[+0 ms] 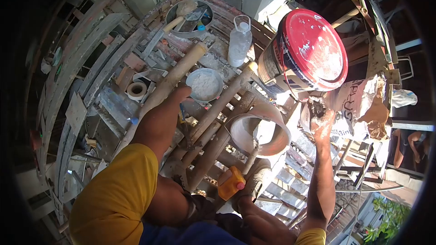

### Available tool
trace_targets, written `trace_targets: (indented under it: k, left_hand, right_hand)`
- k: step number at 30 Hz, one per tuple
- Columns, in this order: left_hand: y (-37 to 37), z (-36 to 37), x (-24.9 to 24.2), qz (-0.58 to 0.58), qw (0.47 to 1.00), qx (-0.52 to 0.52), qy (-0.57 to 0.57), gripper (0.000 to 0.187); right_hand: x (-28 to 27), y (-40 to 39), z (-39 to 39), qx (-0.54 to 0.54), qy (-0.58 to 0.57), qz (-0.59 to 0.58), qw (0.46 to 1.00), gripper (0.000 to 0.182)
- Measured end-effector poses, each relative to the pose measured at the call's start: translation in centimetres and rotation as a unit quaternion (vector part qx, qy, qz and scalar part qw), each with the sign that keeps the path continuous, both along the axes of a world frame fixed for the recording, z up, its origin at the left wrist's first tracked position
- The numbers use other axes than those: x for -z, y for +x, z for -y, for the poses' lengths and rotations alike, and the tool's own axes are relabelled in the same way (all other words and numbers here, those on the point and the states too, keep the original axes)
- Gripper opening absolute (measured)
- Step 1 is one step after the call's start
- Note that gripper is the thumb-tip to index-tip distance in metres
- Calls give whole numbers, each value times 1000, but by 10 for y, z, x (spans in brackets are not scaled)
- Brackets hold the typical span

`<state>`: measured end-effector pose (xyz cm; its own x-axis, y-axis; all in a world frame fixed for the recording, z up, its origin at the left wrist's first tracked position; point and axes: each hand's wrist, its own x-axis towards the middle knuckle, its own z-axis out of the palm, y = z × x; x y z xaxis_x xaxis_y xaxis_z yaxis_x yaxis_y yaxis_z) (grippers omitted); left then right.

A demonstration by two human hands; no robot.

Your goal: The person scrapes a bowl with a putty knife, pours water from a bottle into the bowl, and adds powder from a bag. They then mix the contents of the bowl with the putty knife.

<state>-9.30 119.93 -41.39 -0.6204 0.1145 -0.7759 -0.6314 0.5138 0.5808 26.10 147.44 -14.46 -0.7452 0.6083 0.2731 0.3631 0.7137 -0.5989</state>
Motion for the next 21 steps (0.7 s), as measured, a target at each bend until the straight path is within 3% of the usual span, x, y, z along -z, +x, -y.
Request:
trace_targets:
  k: [2,6,7,8,10,12,14,16,18,19,20,21]
  left_hand:
    - [-5,-1,-13,39,997,59,37,52]
    - [-4,2,-20,43,990,92,96,46]
    - [-8,11,-10,56,976,111,179,40]
    - [-14,11,0,55,976,114,179,40]
    - [-20,5,-6,123,964,155,179,36]
    - [-21,0,-10,149,952,164,210,35]
    - [-18,-9,-20,175,939,174,240,34]
    - [-9,-21,-45,179,914,222,290,33]
    - [-3,-33,-71,179,900,247,312,35]
    - [1,-38,-79,181,887,265,333,37]
    - [3,-43,-79,179,886,268,333,37]
    - [4,-48,-78,190,878,287,334,39]
  right_hand:
    - [-5,10,-10,12,41,-1,999,28]
    - [-20,22,-22,79,-6,-23,997,30]
    - [-20,28,-27,99,13,-33,994,29]
    - [-20,37,-35,123,75,-36,989,27]
    - [-31,46,-48,181,67,-52,980,25]
    - [-34,57,-78,121,16,-286,950,21]
    - [-72,68,-89,251,302,-127,911,29]
    - [-82,110,-147,323,316,-41,891,33]
    - [-92,125,-172,263,242,-1,934,21]
    - [-66,159,-229,196,-15,-97,976,19]
    - [-52,200,-303,100,-243,-25,965,21]
    - [-52,184,-274,174,-220,-3,960,19]
